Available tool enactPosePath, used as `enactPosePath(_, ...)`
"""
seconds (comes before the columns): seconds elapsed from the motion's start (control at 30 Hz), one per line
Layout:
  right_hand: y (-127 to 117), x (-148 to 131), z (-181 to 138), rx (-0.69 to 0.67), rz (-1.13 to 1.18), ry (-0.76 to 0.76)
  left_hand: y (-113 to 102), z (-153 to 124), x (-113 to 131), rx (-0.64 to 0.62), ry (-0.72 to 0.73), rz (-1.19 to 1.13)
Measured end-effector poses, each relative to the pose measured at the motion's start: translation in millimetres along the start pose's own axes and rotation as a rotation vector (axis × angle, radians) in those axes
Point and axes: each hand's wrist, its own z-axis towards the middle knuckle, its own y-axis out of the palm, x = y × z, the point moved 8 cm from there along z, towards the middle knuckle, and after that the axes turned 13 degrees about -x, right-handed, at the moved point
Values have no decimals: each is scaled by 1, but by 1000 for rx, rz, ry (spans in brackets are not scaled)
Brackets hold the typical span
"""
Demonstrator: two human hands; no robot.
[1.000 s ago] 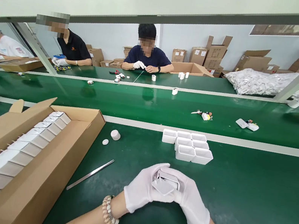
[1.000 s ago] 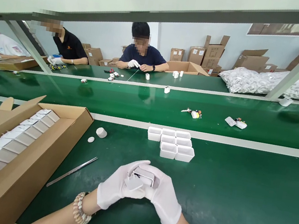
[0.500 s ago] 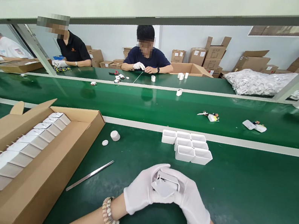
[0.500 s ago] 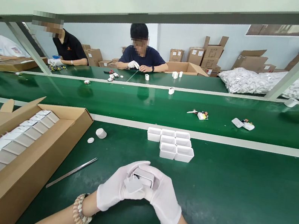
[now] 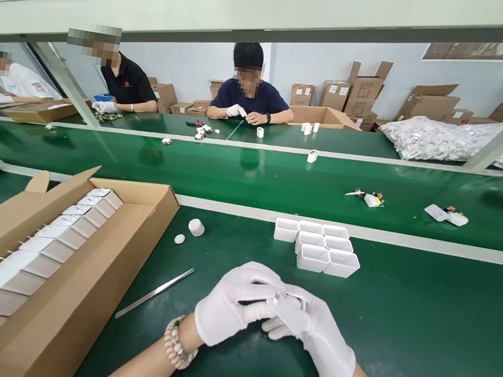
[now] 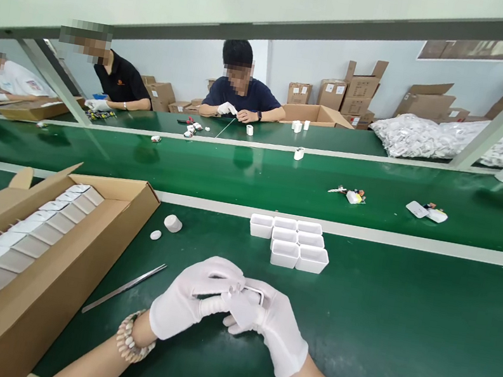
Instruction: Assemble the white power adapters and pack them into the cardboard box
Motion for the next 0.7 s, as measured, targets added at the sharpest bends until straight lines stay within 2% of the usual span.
enactPosePath(0.07,0,-6,0,-5,-113,-46,5,0,4,-84,29,39)
enactPosePath(0.17,4,-22,-5,0,-268,-170,13,-3,-7,-175,-85,-43)
enactPosePath(0.33,10,-32,-17,-18,-419,-298,29,-12,-29,-153,-260,-461)
enactPosePath(0.43,12,-35,-24,-12,-543,-363,34,-11,-26,-147,-242,-581)
enactPosePath(0.57,21,-43,-32,-44,-662,-450,32,-8,-15,-165,-212,-550)
enactPosePath(0.7,22,-42,-31,-59,-641,-418,28,-5,-9,-130,-185,-530)
